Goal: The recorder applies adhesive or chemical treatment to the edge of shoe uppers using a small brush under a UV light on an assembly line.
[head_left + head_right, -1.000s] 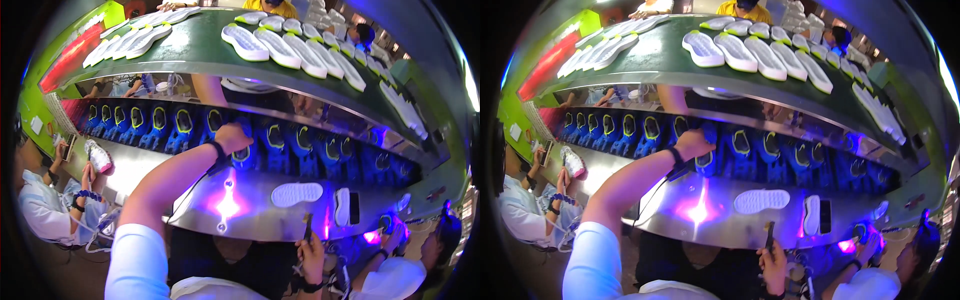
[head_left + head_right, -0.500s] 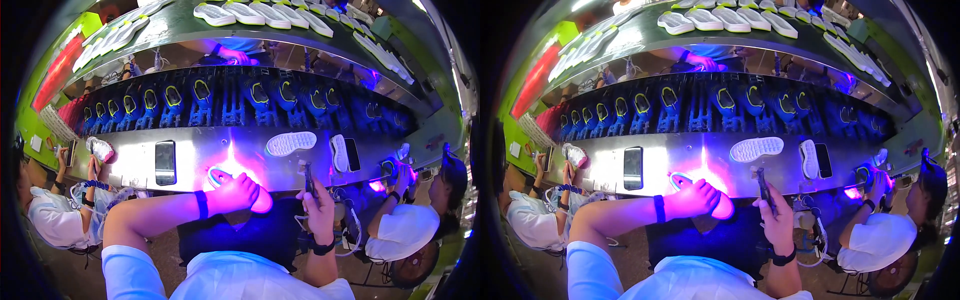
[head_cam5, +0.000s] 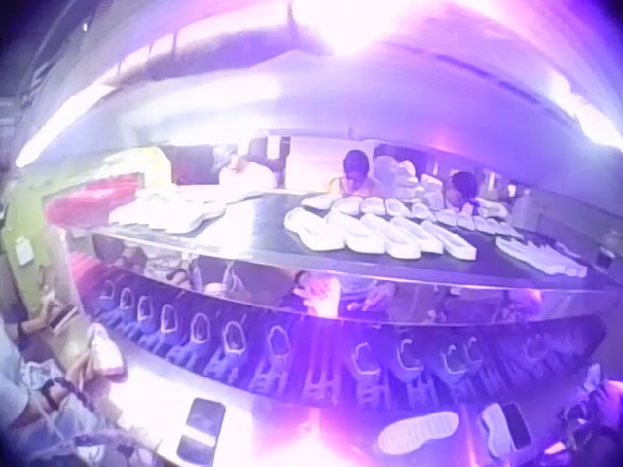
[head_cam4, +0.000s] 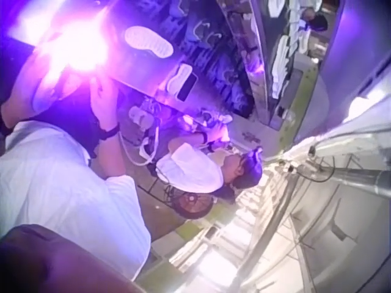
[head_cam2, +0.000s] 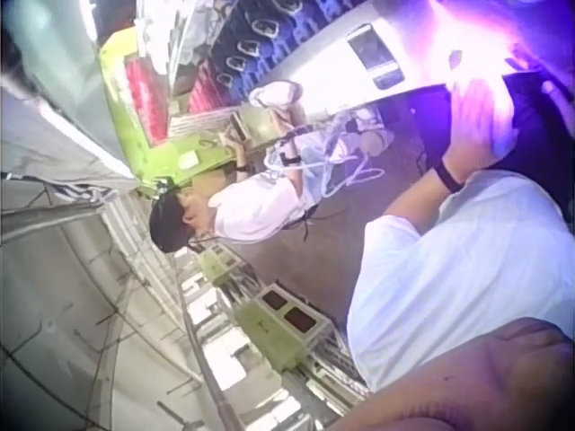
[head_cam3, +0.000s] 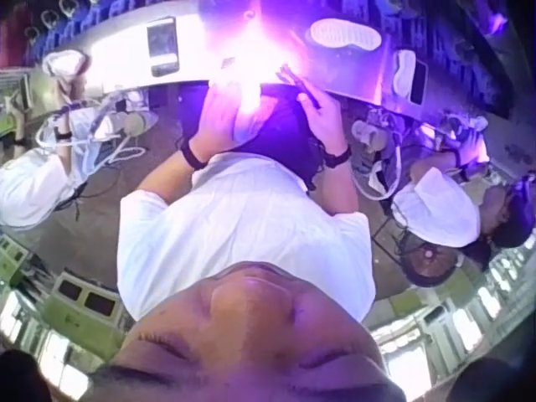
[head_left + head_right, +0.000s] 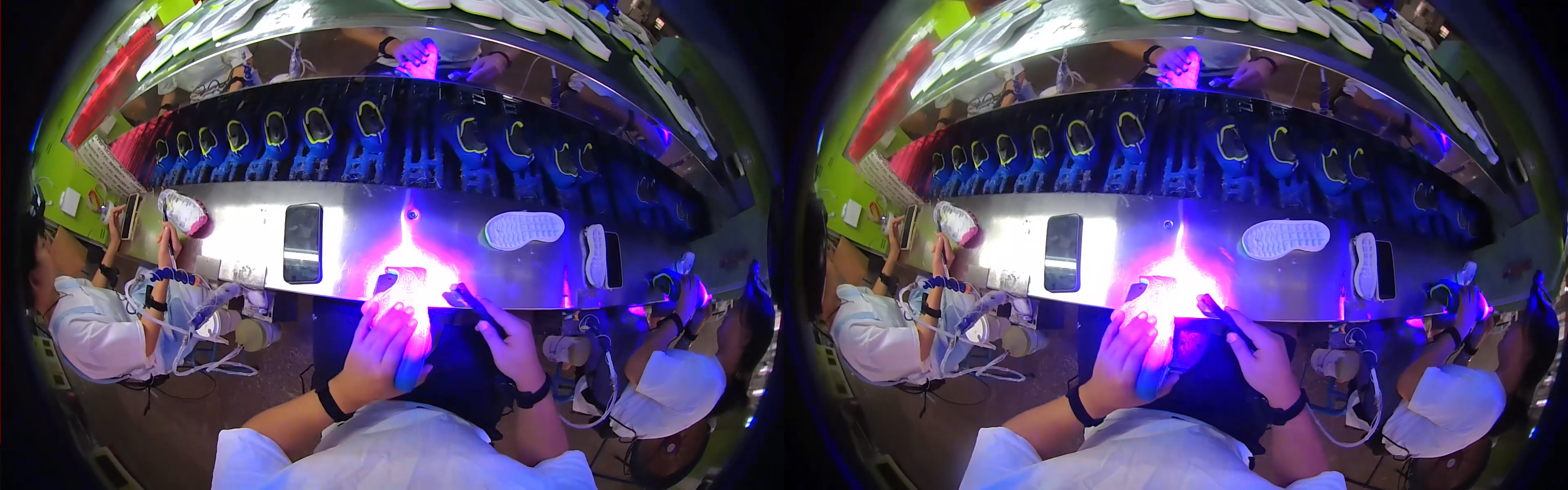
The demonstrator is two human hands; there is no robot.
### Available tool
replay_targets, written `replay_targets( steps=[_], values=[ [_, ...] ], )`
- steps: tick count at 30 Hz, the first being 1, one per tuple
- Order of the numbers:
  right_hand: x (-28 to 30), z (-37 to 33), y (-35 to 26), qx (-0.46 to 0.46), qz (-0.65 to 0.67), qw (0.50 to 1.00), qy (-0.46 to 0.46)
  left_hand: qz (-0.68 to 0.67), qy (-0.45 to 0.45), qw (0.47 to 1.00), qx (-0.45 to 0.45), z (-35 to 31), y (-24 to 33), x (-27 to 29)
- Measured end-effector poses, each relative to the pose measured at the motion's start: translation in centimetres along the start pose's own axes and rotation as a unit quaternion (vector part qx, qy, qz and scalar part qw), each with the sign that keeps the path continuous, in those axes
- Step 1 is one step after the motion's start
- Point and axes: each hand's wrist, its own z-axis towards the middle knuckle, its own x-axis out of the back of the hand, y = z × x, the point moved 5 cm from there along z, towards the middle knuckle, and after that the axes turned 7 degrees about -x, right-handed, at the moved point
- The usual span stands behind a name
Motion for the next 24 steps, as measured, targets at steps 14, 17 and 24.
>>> replay_targets(
  steps=[14, 17, 24],
  values=[
    [-2.9, 3.2, 1.4, -0.021, -0.015, 0.999, -0.048, -0.013, -0.048, 0.999, -0.018, -2.6, 0.3, -0.9],
    [-2.9, 1.9, 1.4, -0.047, 0.006, 0.997, -0.066, -0.011, -0.056, 0.998, -0.025, -2.2, 0.5, -0.7],
    [-3.0, -2.0, 1.4, -0.023, 0.010, 0.997, -0.073, 0.021, -0.073, 0.995, -0.069, -2.1, 0.5, -1.0]
  ],
)
